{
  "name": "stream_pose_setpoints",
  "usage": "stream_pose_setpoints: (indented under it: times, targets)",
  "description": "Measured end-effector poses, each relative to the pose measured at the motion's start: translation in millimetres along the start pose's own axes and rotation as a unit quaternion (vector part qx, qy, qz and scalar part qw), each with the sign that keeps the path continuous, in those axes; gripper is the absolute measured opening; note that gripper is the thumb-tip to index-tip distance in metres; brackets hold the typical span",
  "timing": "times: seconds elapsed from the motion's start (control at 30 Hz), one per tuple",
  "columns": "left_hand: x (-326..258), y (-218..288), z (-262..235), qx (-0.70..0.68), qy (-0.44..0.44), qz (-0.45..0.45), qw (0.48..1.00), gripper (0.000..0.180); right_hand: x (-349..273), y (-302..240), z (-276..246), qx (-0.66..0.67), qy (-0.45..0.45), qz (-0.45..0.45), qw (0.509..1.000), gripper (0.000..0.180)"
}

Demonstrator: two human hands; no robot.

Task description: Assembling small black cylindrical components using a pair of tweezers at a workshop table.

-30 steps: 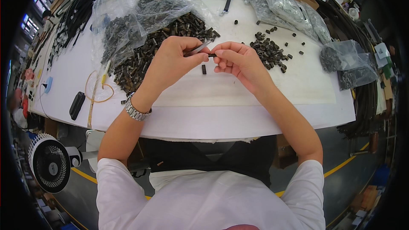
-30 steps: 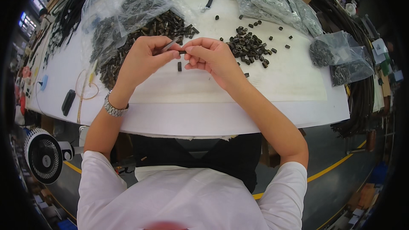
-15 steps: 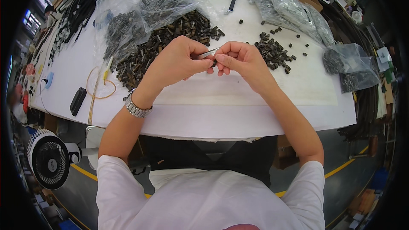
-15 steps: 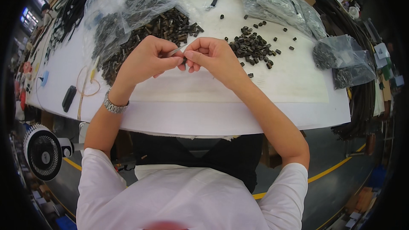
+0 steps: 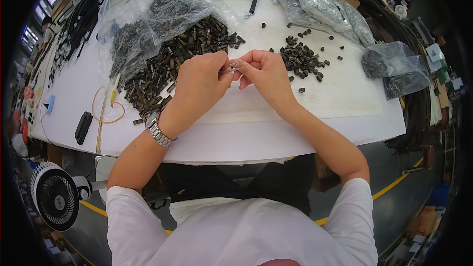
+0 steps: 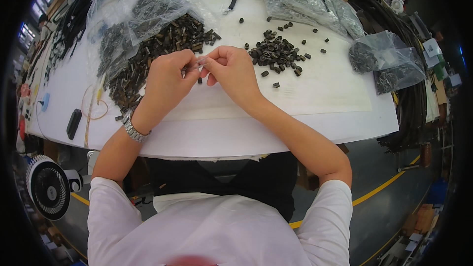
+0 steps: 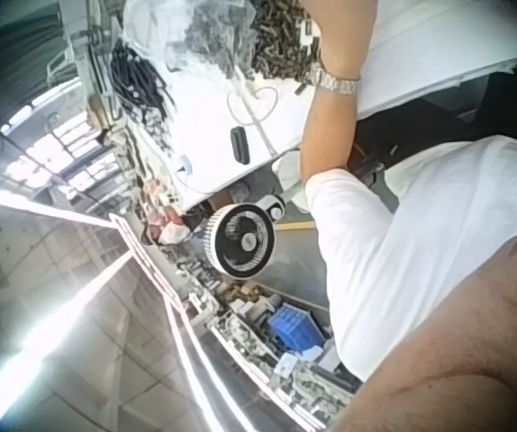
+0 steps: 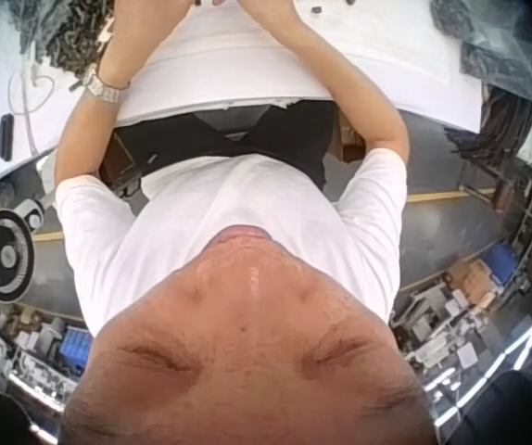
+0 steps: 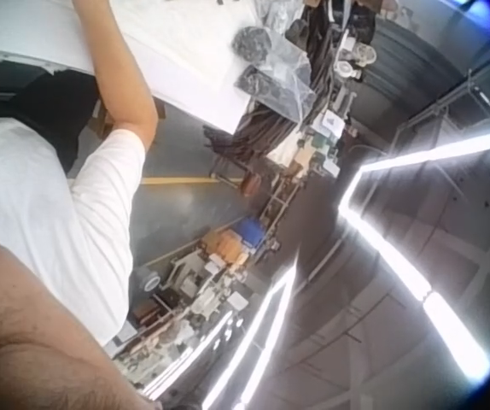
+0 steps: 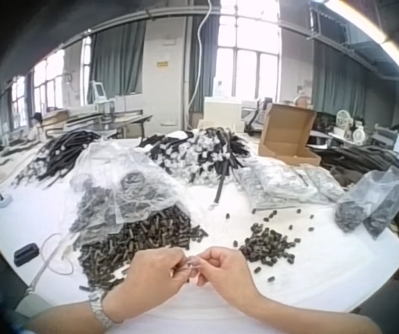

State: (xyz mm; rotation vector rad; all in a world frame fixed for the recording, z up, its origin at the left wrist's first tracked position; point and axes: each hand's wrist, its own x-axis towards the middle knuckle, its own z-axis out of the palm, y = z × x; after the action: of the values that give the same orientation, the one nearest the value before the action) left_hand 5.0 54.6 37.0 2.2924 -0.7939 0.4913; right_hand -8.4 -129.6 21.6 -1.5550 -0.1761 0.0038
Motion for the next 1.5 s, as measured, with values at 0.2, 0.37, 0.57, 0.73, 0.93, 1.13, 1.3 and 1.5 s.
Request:
stream_pose_setpoints:
  times: [0.2,0.37,0.57,0.73,0.93,1.13,1.3,1.5]
  targets:
    - [-2.8,-0.2,1.3,0.060,0.012,0.037,0.997,0.012,1.4,-0.8,-3.0,-0.036,0.014,0.026,0.999,0.018]
    - [-1.4,-2.5,6.0,0.053,0.039,0.092,0.994,0.009,2.9,6.8,-1.2,0.088,0.002,0.025,0.996,0.027]
    - [-3.1,-3.4,3.6,0.042,0.045,0.072,0.996,0.007,-2.6,-4.3,0.0,0.087,0.000,0.048,0.995,0.026]
    - [-0.5,-4.3,4.1,0.042,0.066,0.071,0.994,0.005,-1.4,-0.9,-0.5,0.056,0.009,0.023,0.998,0.024]
    - [0.3,2.4,-1.1,-0.031,0.059,0.023,0.997,0.014,-6.2,-5.2,4.5,-0.024,0.029,-0.013,0.999,0.019]
    - [-0.6,1.1,-1.4,0.011,0.080,0.050,0.995,0.008,-4.8,-3.2,5.1,0.129,-0.013,0.029,0.991,0.019]
    - [-1.8,-4.3,0.3,0.053,0.042,0.119,0.991,0.008,-1.2,2.7,-7.6,0.268,-0.063,0.140,0.951,0.022]
    - [-0.4,-10.9,4.5,0.030,0.061,0.118,0.991,0.013,2.0,3.0,-17.1,0.220,-0.069,0.147,0.962,0.026]
